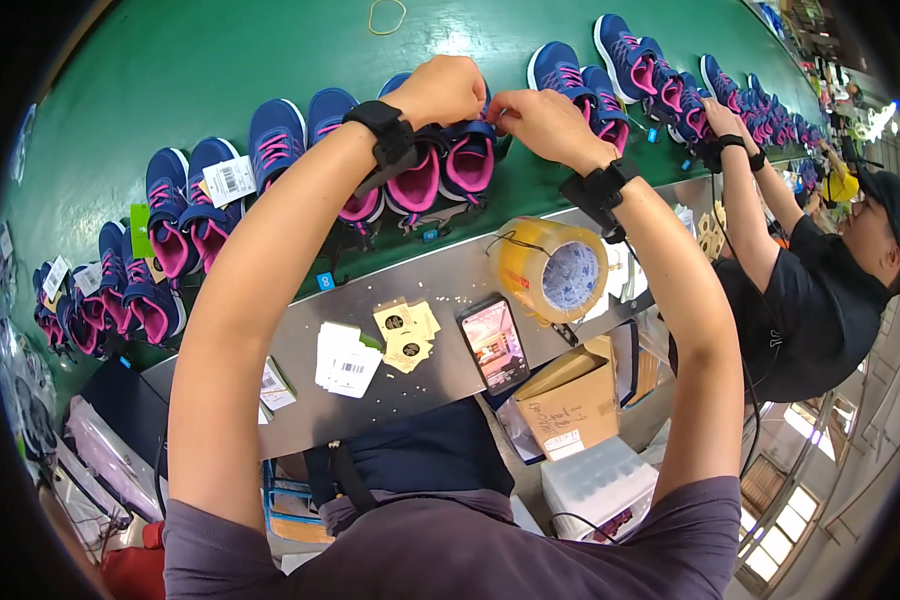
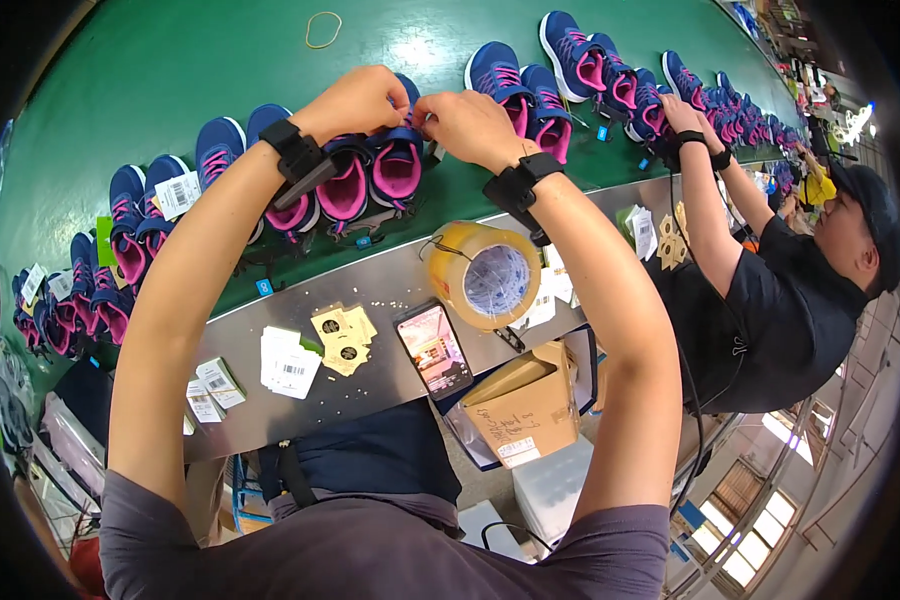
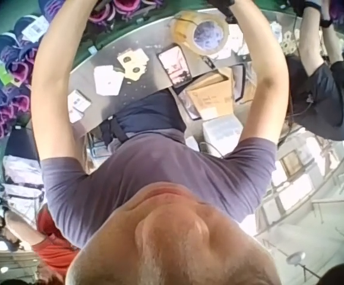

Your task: Applying adhesive labels or tags to shoes on a manufacturing assembly line.

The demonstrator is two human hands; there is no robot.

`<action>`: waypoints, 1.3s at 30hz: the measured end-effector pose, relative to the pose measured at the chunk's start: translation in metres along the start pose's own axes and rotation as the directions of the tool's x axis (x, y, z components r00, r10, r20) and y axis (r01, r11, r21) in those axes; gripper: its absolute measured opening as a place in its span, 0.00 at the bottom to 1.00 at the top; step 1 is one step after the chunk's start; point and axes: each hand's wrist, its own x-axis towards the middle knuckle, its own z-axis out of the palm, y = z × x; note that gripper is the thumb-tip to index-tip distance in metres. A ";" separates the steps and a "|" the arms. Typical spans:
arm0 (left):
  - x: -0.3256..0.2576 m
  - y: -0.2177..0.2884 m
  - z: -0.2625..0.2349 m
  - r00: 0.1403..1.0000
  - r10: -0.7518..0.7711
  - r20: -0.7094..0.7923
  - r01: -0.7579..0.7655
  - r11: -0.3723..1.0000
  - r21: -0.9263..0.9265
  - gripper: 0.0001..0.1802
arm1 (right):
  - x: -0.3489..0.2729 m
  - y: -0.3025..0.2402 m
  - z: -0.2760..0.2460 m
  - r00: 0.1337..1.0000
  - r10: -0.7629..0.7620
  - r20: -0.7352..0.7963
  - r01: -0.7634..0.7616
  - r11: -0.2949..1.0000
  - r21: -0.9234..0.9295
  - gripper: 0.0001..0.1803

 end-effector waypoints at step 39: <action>-0.140 -0.015 -0.016 0.934 -0.324 -0.147 -0.016 0.374 -0.927 0.14 | 0.022 -0.087 0.028 0.989 0.099 0.109 -0.137 0.345 0.929 0.12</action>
